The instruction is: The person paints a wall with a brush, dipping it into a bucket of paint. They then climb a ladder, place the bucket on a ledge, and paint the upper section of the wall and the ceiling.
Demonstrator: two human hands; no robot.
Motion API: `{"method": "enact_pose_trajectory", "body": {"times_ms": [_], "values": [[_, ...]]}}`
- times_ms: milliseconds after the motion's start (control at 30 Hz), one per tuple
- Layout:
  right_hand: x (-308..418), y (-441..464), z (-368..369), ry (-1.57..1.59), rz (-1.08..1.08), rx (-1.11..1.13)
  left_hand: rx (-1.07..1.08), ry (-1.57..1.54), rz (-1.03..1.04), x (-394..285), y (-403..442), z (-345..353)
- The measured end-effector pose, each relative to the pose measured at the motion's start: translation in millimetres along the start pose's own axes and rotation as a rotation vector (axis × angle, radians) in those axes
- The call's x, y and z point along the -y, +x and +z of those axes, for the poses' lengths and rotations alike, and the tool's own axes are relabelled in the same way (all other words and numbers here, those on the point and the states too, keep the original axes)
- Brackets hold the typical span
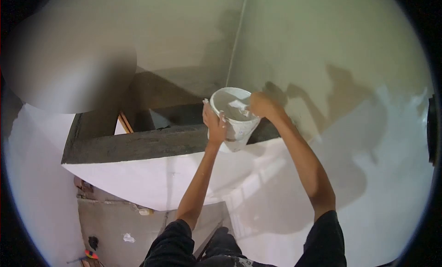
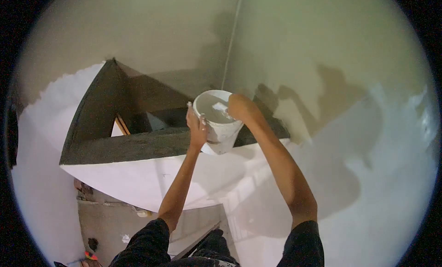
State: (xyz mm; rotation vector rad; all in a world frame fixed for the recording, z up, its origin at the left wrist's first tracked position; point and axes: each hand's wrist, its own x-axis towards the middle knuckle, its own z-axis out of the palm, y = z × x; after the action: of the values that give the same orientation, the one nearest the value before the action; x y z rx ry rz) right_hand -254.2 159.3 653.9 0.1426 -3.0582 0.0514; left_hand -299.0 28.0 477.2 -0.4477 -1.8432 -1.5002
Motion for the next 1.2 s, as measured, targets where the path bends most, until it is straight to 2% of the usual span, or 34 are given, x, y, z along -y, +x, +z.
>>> {"method": "enact_pose_trajectory", "body": {"times_ms": [100, 200, 300, 400, 500, 600, 700, 767, 833, 900, 1033, 1133, 1167, 1200], "values": [[4.2, 42.9, 40.1, -0.180, -0.081, 0.176, -0.023, -0.017, -0.004, -7.4, 2.0, -0.7], [-0.3, 59.6, 72.2, -0.171, -0.124, 0.222, -0.003, -0.036, -0.005, -23.0, 5.2, -11.3], [-7.1, 74.8, 95.6, -0.142, -0.058, 0.170, 0.042, -0.024, -0.031, -19.3, 7.7, -10.7], [1.4, 72.4, 67.2, -0.291, -0.177, 0.276, 0.068, -0.005, -0.049, -10.8, 2.4, -6.6], [-8.6, 72.7, 60.3, -0.126, -0.031, 0.243, 0.070, -0.016, -0.034, -13.2, 4.3, -8.1], [14.6, 9.1, 4.6, 0.045, 0.041, 0.005, 0.074, -0.019, -0.044, -13.1, 4.6, -7.7], [5.6, -42.9, -9.5, 0.061, 0.019, -0.246, 0.064, -0.012, -0.003, -13.2, 3.5, -7.4], [-13.1, -73.3, -2.4, 0.078, 0.014, -0.317, 0.040, -0.004, 0.015, -10.1, 4.0, -3.8], [-9.8, -103.2, 1.9, 0.180, 0.144, -0.296, 0.038, -0.001, 0.020, -7.7, 4.4, -2.1], [-20.8, -112.4, 39.9, 0.328, 0.193, -0.398, 0.051, 0.000, 0.001, -4.7, 1.5, -1.7], [-18.1, -120.2, 64.6, 0.575, 0.292, -0.467, 0.076, -0.090, 0.068, -5.8, 5.8, -4.4], [-13.0, -117.1, 77.4, 0.717, 0.217, -0.539, 0.099, -0.130, 0.013, -10.1, 6.0, -4.6], [-10.9, -113.9, 82.5, 0.561, 0.083, -0.728, 0.091, -0.099, 0.013, -9.7, 2.9, -6.2], [-9.4, -112.5, 84.6, 0.644, 0.128, -0.661, 0.081, -0.071, 0.015, -9.2, 2.2, -5.0]]}}
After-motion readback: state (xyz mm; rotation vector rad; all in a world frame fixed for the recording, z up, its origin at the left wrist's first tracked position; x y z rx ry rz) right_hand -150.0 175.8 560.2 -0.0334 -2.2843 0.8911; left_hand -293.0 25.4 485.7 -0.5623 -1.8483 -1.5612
